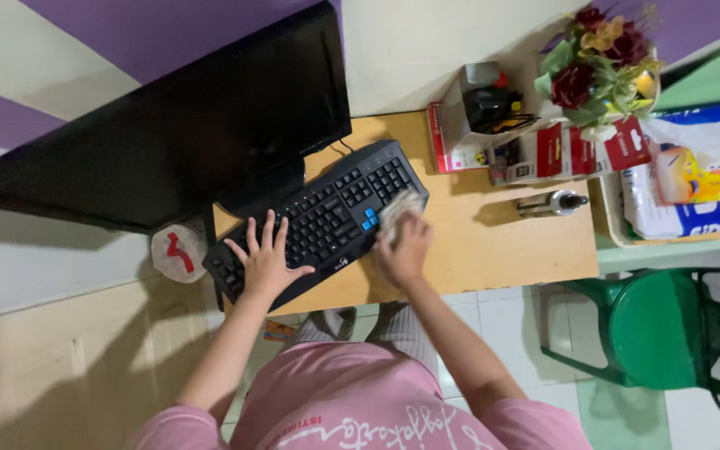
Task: The person wipes a keyboard, a computer monitor, and a desk surface with a cloth, then wipes the seat and backrest of a green chair.
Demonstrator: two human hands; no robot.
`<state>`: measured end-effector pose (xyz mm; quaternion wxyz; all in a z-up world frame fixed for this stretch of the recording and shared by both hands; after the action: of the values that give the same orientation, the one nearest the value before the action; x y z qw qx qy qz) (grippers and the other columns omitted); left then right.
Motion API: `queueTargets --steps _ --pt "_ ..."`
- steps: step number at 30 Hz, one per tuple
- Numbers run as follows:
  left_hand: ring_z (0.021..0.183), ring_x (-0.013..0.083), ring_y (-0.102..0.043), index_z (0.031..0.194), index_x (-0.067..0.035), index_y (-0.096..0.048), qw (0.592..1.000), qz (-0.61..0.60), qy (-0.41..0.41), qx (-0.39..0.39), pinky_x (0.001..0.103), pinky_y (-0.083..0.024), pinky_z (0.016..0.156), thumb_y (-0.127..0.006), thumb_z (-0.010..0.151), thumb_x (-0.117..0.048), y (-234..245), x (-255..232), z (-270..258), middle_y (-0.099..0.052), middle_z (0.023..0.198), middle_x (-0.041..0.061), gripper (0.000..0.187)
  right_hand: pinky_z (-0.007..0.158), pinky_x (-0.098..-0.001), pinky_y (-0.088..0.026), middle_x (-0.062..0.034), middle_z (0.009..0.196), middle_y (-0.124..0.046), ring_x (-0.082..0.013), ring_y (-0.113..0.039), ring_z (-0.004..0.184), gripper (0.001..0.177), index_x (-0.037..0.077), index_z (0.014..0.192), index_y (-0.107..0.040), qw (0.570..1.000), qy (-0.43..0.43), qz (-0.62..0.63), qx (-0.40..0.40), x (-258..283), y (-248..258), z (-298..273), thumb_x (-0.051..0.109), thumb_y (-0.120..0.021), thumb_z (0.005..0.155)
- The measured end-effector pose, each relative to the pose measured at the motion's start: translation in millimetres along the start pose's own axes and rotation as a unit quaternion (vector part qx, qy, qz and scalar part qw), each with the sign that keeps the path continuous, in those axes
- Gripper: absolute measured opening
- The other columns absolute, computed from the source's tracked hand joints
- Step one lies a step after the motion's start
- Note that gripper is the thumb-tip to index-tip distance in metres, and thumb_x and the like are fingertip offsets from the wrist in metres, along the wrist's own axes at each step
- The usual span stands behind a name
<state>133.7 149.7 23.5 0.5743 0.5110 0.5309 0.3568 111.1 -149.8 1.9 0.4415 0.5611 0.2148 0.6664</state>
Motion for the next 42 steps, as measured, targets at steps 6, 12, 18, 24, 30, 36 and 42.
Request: queueTargets --steps 6,12,18,24,30,36,42 --pt "0.155 0.043 -0.014 0.159 -0.021 -0.032 1.0 -0.026 -0.008 -0.003 0.084 0.003 0.11 -0.079 0.055 -0.075 -11.0 7.9 -3.8 -0.021 0.17 0.005 0.126 0.094 -0.051 -0.041 -0.0065 0.112 -0.065 -0.0351 -0.058 0.108 0.02 0.013 0.094 -0.066 0.972 0.219 0.043 0.07 108.5 -25.6 -77.1 0.027 -0.076 0.084" --pt "0.154 0.0396 -0.015 0.158 -0.027 -0.031 0.998 -0.026 0.017 0.06 0.08 0.0 0.113 -0.087 0.051 -0.066 -6.2 10.7 2.6 -0.02 0.168 0.002 0.127 0.081 -0.0499 -0.041 -0.0095 0.092 -0.066 -0.0333 -0.058 0.091 0.006 0.015 0.08 -0.063 0.994 0.056 -0.093 -0.02 -19.8 -8.7 -11.1 0.016 -0.066 0.075" --pt "0.154 0.0334 -0.02 0.159 -0.032 -0.029 0.991 -0.035 -0.057 0.117 0.068 -0.011 0.121 -0.095 0.05 -0.043 13.4 34.0 2.5 -0.017 0.171 -0.005 0.129 0.093 -0.0501 -0.042 -0.013 0.118 -0.062 -0.0375 -0.054 0.109 0.032 0.01 0.118 -0.067 0.973 -0.148 -0.132 -0.12 -32.4 23.3 20.9 0.012 -0.067 0.086" --pt "0.155 0.0344 -0.017 0.16 -0.029 -0.026 0.992 -0.017 -0.057 0.114 0.07 -0.008 0.12 -0.096 0.053 -0.041 10.7 28.7 0.7 -0.014 0.171 -0.003 0.128 0.089 -0.0485 -0.045 -0.0125 0.111 -0.063 -0.0368 -0.058 0.102 0.036 0.012 0.11 -0.061 0.999 0.005 0.004 -0.045 83.0 -10.2 -63.9 0.014 -0.078 0.079" --pt "0.156 0.0406 -0.005 0.163 -0.028 -0.018 0.995 -0.005 0.003 0.102 0.078 -0.003 0.115 -0.095 0.056 -0.049 19.6 38.9 -9.5 -0.003 0.171 0.009 0.133 0.078 -0.0467 -0.046 -0.008 0.095 -0.066 -0.0332 -0.061 0.091 0.03 0.016 0.09 -0.067 0.982 0.154 0.08 0.077 114.3 -31.4 -68.4 0.018 -0.08 0.063" --pt "0.154 0.0513 0.008 0.162 -0.032 -0.02 0.984 -0.07 0.131 0.104 0.081 -0.002 0.111 -0.096 0.052 -0.054 -1.0 80.1 -43.6 0.001 0.172 0.006 0.135 0.092 -0.0482 -0.046 -0.0187 0.115 -0.059 -0.0393 -0.056 0.106 0.038 0.006 0.118 -0.068 0.988 -0.034 -0.003 -0.154 54.7 -13.2 64.4 0.015 -0.081 0.083" --pt "0.155 0.048 0.005 0.16 -0.033 -0.027 0.985 -0.105 0.124 0.049 0.079 -0.005 0.115 -0.096 0.046 -0.053 -8.8 88.4 -43.4 -0.004 0.172 0.001 0.136 0.087 -0.0466 -0.05 -0.0117 0.113 -0.063 -0.0378 -0.059 0.1 0.041 0.012 0.113 -0.072 0.996 0.047 -0.068 -0.028 143.0 -53.3 35.5 0.012 -0.079 0.072"
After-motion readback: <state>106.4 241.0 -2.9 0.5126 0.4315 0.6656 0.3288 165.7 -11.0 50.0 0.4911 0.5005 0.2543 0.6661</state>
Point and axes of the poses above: each hand's wrist, its own z-axis towards the middle knuckle, its own y-axis out of the back of the hand, x = y × z, the point moved 7 cm from there along z, towards the middle knuckle
